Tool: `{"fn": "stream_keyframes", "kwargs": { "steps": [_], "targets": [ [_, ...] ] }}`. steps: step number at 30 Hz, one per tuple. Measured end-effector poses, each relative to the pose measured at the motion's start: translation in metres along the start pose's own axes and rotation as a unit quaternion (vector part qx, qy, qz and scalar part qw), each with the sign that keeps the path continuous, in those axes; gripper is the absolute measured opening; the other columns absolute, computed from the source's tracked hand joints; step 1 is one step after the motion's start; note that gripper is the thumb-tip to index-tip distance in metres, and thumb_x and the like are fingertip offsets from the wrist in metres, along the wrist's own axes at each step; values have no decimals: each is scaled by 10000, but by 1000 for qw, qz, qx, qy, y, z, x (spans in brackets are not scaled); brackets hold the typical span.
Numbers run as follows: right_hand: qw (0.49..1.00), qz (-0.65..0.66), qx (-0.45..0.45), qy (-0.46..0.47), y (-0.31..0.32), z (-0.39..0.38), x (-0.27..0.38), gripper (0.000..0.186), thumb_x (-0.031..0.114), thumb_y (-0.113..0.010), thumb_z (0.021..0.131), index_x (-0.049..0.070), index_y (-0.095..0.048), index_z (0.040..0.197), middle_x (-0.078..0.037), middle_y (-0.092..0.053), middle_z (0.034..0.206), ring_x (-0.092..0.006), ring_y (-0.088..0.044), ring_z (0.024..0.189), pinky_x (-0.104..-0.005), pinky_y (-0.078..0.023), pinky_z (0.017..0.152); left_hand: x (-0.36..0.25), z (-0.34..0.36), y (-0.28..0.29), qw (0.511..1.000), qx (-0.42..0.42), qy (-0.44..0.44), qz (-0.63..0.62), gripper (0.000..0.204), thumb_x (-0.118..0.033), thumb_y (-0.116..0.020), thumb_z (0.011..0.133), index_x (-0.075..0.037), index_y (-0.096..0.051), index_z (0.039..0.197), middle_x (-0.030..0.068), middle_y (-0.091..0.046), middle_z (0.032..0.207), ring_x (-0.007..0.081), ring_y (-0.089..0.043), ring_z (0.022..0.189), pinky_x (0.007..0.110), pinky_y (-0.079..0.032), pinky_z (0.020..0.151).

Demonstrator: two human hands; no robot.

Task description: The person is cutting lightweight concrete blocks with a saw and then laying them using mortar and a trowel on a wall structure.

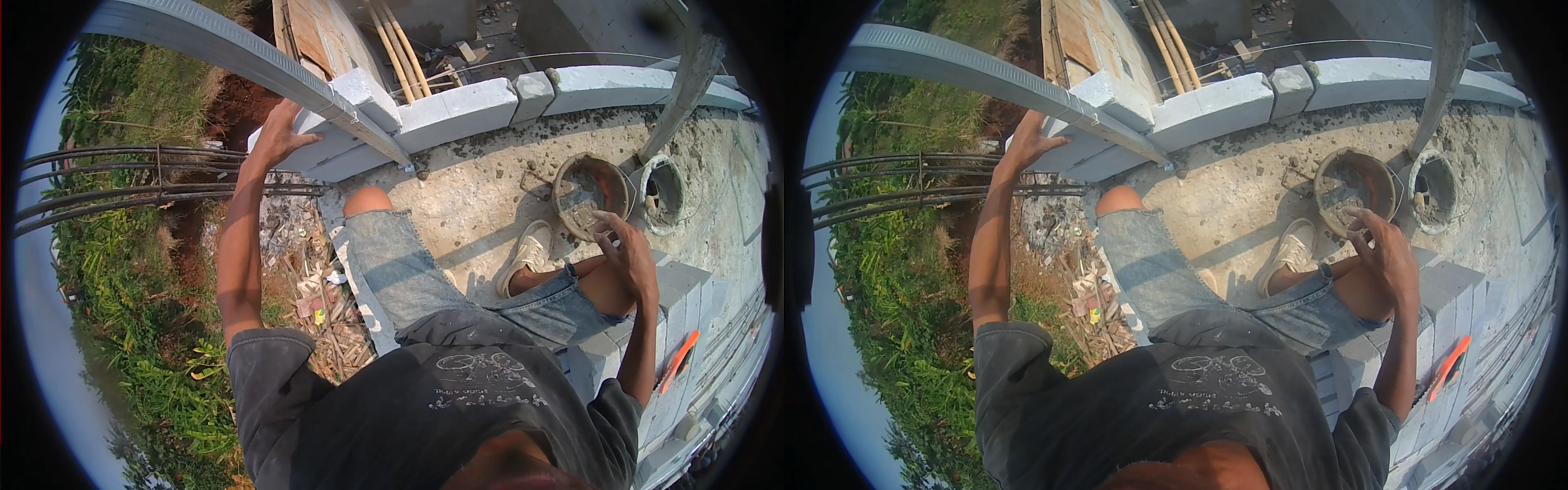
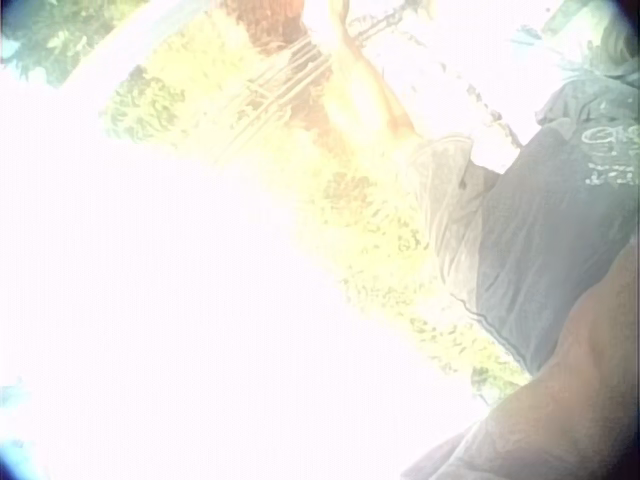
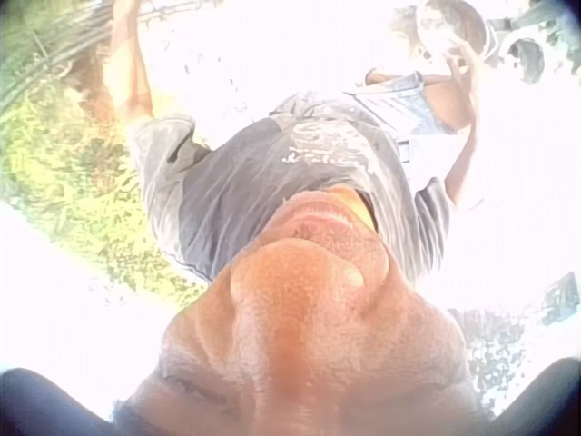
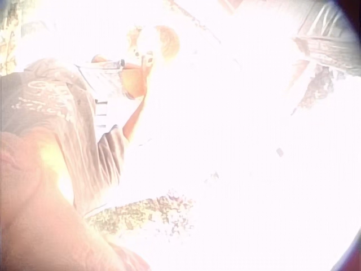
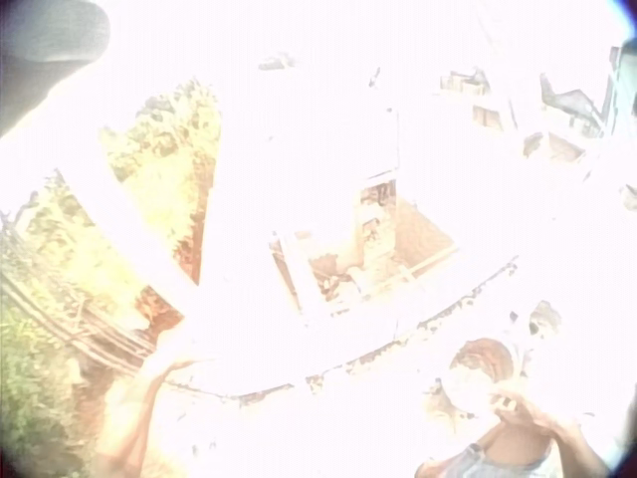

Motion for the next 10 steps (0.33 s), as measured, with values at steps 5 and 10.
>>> {"fn": "stream_keyframes", "kwargs": {
  "steps": [5, 10],
  "targets": [
    [1000, -5, 14, 5, -2, 2, -1, 386, 173, -655, 879, 171, -624, 1264, -77, -711, 1038, -285, -662, 858, -395, -508, 790, 9, 0, 0, 999, 16, 32, 1, 851, -209, -865, 659, -134, -471, 1409, 172, -482, 1427, 386, -431, 1328, 476, -376, 1101],
    [999, -24, 22, -30, -3, 5, -6, 405, 187, -663, 882, 173, -609, 1284, -81, -710, 1053, -280, -666, 883, -400, -510, 814, 17, 1, -5, 997, 58, 56, 8, 842, -246, -857, 686, -151, -461, 1424, 167, -467, 1446, 374, -418, 1345, 486, -357, 1125]
  ]
}}
Point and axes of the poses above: each hand's wrist, its own z-axis towards the middle knuckle, its own y-axis out of the back of the hand, x = y × z, the point moved 7 cm from there along z, towards the middle knuckle
